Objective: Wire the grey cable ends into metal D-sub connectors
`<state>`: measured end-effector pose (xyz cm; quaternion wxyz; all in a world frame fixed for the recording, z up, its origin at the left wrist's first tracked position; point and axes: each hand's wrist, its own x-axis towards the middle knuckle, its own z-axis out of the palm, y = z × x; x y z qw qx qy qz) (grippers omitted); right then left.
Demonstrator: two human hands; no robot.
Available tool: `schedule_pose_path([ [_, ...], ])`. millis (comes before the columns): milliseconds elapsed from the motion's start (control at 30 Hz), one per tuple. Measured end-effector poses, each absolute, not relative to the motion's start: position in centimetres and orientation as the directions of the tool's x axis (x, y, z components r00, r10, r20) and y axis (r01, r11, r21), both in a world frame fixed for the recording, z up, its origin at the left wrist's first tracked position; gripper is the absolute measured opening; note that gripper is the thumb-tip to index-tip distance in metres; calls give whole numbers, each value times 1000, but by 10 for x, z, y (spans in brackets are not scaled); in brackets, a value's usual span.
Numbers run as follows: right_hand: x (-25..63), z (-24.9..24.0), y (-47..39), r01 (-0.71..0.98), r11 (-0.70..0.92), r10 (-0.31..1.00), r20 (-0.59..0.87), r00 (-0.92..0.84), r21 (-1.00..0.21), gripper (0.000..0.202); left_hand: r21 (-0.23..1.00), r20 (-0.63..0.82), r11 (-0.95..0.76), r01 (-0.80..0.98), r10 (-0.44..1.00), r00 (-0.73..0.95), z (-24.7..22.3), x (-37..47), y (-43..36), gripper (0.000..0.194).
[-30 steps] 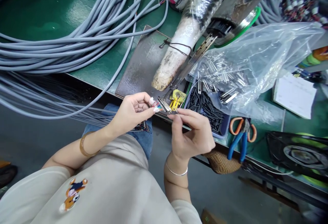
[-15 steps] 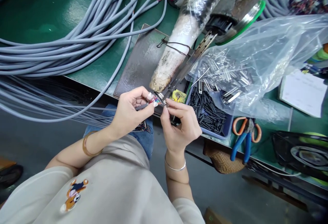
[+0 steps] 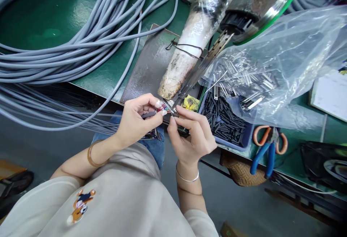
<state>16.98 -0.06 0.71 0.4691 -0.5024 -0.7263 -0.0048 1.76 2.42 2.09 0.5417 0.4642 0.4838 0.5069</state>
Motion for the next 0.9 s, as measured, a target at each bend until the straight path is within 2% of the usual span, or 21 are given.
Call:
schedule_pose_path([
  [133, 171, 2, -2, 734, 510, 718, 692, -74, -449, 18, 988, -110, 113, -110, 993, 33, 20, 16, 24, 15],
  [300, 169, 1, -2, 672, 468, 752, 658, 38, -574, 19, 984, -103, 107, -145, 994, 37, 22, 17, 21, 15],
  [500, 165, 2, -4, 728, 487, 704, 710, 0, -483, 21, 996, -51, 48, -74, 998, -37, 21, 22, 17, 12],
  [700, 166, 4, -2, 639, 479, 748, 661, 62, -602, 19, 1000, -11, 11, -1, 999, -45, 20, 22, 16, 13],
  [900, 167, 4, 1, 640, 462, 768, 638, 59, -614, 18, 1000, -26, 26, -17, 998, -56, 20, 23, 20, 14],
])
